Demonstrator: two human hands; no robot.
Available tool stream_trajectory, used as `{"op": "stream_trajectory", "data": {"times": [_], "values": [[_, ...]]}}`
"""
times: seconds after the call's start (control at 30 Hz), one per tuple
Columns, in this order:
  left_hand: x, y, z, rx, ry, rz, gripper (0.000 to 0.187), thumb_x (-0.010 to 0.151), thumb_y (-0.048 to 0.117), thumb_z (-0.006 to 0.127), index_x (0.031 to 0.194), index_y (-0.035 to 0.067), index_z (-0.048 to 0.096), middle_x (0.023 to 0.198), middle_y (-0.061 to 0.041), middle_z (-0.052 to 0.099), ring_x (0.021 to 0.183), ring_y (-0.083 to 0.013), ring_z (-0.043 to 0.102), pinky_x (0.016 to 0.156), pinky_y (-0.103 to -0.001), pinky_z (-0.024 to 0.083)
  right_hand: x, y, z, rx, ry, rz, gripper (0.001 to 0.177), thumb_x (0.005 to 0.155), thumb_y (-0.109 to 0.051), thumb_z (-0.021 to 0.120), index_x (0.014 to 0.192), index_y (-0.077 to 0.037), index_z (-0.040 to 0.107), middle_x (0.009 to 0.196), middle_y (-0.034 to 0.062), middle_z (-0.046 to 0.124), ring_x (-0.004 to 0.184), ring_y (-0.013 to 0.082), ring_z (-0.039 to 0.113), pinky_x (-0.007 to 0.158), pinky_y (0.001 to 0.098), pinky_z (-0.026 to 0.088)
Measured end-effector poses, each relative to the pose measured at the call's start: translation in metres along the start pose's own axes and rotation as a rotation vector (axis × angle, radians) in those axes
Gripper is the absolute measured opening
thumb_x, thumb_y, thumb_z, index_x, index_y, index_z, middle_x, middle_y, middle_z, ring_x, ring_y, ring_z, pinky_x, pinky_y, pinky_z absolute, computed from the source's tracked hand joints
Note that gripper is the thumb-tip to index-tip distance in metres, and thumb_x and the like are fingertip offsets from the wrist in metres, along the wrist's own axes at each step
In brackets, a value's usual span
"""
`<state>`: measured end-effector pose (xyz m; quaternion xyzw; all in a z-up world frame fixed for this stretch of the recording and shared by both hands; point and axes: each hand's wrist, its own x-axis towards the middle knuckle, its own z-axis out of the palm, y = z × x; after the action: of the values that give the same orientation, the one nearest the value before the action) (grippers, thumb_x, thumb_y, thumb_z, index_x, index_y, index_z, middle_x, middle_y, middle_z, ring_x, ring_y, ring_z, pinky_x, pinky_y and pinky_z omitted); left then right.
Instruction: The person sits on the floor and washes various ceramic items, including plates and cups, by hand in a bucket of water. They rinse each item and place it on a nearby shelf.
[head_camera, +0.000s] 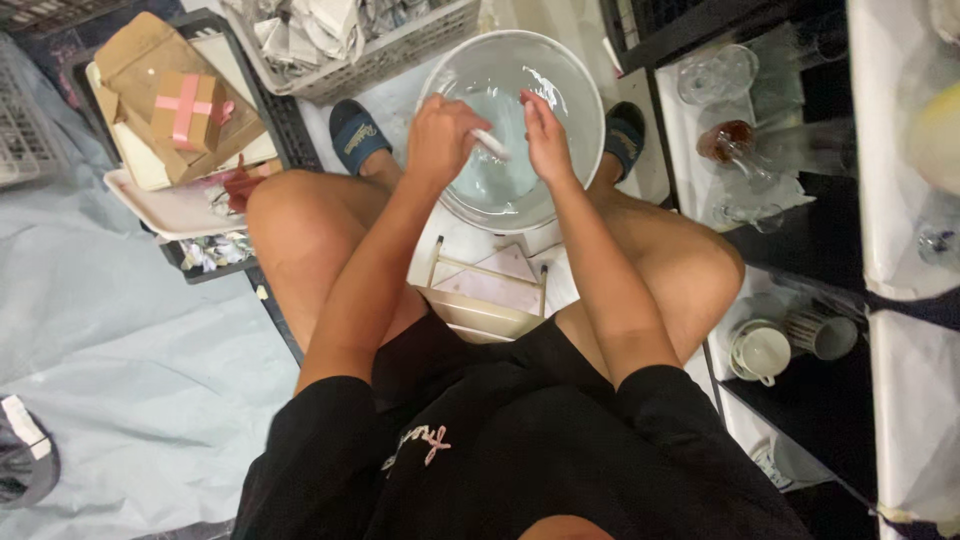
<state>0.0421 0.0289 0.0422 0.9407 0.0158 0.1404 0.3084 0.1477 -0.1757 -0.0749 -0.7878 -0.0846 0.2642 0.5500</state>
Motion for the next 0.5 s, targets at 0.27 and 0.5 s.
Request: {"op": "stream_trajectory", "data": {"times": [0.27,0.5], "values": [[0.005,-0.006,0.007,-0.162,-0.078,-0.120,0.009,0.085,0.016,0.082,0.094,0.014,0.079,0.093,-0.009,0.074,0.090,-0.0329,0.066,0.079,-0.044,0.050,0.012,0.021,0.005,0.200,-0.026,-0.043,0.053,0.111,-0.050,0.042,0.145,-0.013,0.058,0.145,0.0069,0.062,0.136,0.0223,0.055,0.103,0.0418,0.055],[-0.005,-0.008,0.009,-0.016,-0.062,0.033,0.012,0.078,0.015,0.078,0.090,0.018,0.079,0.091,-0.003,0.074,0.091,-0.0266,0.068,0.088,-0.042,0.050,0.002,0.004,0.000,0.155,-0.027,0.034,0.054,0.108,-0.048,0.038,0.144,-0.012,0.056,0.147,0.0057,0.058,0.135,0.0208,0.054,0.103,0.0423,0.051]]}}
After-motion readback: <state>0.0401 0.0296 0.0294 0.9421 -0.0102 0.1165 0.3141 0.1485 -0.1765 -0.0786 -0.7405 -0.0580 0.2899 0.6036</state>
